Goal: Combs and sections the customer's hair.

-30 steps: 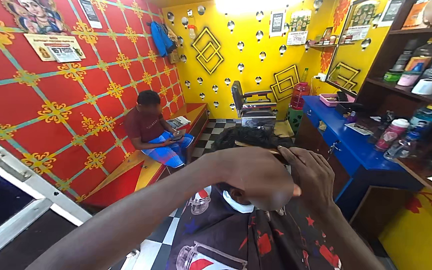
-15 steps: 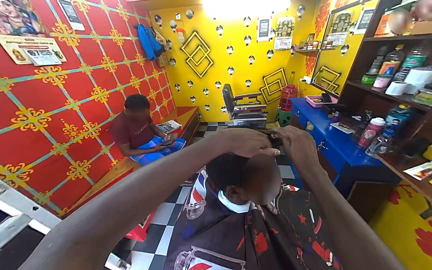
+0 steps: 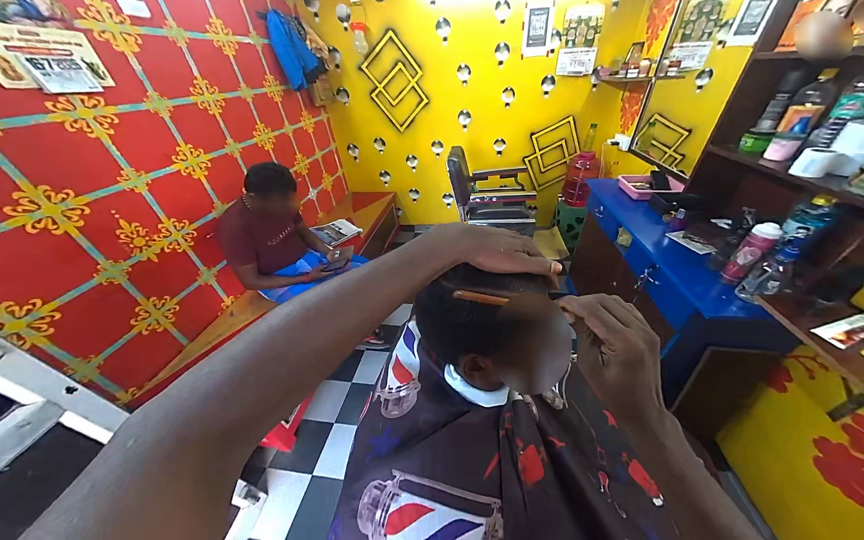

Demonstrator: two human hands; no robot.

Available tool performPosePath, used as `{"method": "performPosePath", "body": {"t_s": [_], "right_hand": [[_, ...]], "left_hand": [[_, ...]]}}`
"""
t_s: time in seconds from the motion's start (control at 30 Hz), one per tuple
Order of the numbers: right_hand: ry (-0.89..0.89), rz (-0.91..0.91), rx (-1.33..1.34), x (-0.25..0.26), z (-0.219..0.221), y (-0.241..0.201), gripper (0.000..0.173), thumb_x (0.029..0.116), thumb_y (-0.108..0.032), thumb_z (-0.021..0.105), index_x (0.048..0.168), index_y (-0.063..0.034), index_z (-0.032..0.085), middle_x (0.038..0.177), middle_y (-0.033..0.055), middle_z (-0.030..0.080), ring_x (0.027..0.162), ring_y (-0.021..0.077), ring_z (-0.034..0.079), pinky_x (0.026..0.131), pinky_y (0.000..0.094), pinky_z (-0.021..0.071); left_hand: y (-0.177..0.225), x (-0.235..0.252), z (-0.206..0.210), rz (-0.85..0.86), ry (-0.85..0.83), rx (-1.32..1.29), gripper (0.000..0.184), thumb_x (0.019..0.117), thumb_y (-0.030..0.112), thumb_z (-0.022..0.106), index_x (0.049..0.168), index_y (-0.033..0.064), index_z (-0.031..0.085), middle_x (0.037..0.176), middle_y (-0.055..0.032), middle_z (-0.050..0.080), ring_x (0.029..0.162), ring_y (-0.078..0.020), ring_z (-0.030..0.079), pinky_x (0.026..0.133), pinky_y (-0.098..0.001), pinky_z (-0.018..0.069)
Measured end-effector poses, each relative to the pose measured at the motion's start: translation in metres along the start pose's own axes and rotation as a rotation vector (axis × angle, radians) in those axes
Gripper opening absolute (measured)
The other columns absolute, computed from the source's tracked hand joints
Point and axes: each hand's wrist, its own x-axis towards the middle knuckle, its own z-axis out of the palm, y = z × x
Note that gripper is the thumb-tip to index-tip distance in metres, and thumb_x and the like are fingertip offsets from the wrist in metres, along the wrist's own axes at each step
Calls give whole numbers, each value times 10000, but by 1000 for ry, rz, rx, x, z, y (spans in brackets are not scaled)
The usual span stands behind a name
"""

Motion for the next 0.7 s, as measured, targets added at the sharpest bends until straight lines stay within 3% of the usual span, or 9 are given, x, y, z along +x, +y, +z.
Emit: {"method": "performPosePath", "body": {"t_s": [0.1, 0.3, 0.37, 0.47, 0.5, 0.53, 0.63, 0.7], "right_hand": [[-91, -28, -50, -7, 4, 7, 281, 1005, -166, 516, 1074, -132, 786, 993, 27, 733, 910, 176, 691, 756, 356, 557], [-295, -4, -37, -31, 5, 8, 311, 1002, -212, 475, 1028, -169, 782, 872, -11, 702, 787, 155, 684, 683, 357, 573], [-528, 96, 22, -31, -7, 0, 320, 1021, -287, 471, 1000, -160, 764, 845, 12, 708, 727, 183, 697, 632, 420, 590], [-1003, 114, 215, -5, -37, -25, 311, 1053, -286, 491, 1024, -119, 751, 875, 76, 718, 783, 258, 695, 701, 530, 552], [-1001, 45, 227, 0, -40, -35, 304, 1053, -289, 490, 1017, -132, 748, 874, 61, 721, 783, 245, 699, 683, 518, 554], [-890, -11, 201, 3, -40, -45, 296, 1050, -283, 488, 999, -147, 746, 863, 36, 722, 767, 216, 703, 654, 483, 567], [-346, -115, -114, 16, -24, -69, 269, 1007, -214, 484, 941, -145, 736, 785, 3, 674, 665, 174, 675, 518, 366, 549], [-182, -130, -290, 29, -17, -75, 237, 992, -166, 512, 998, -103, 741, 807, 40, 669, 673, 207, 665, 511, 348, 514]], "left_hand": [[1, -1, 0, -17, -1, -1, 544, 1108, 502, 253, 1394, 256, 644, 1430, -36, 615, 1382, -191, 520, 1176, -501, 350], [4, -2, -1, 25, -13, -23, 531, 1120, 457, 251, 1367, 227, 661, 1361, -50, 653, 1318, -183, 567, 1139, -475, 389], [-5, 5, 2, 68, -2, -7, 538, 1114, 482, 257, 1356, 236, 671, 1357, -37, 657, 1314, -175, 570, 1132, -478, 398], [-15, 12, 5, 116, 19, -14, 541, 1105, 503, 279, 1313, 222, 693, 1277, -39, 689, 1240, -170, 612, 1071, -475, 450], [-2, 4, 0, 56, -17, -43, 526, 1112, 479, 293, 1337, 202, 680, 1305, -56, 677, 1261, -180, 600, 1088, -477, 428], [8, -1, -3, 13, -43, -62, 515, 1116, 460, 297, 1351, 195, 672, 1332, -62, 665, 1282, -183, 587, 1105, -474, 411], [15, -2, -6, -32, -75, -63, 534, 1117, 471, 279, 1382, 195, 651, 1379, -77, 638, 1321, -205, 560, 1124, -493, 387], [15, 0, -6, -23, -85, -60, 543, 1120, 460, 269, 1378, 169, 648, 1386, -97, 629, 1330, -226, 551, 1127, -507, 374]]}}
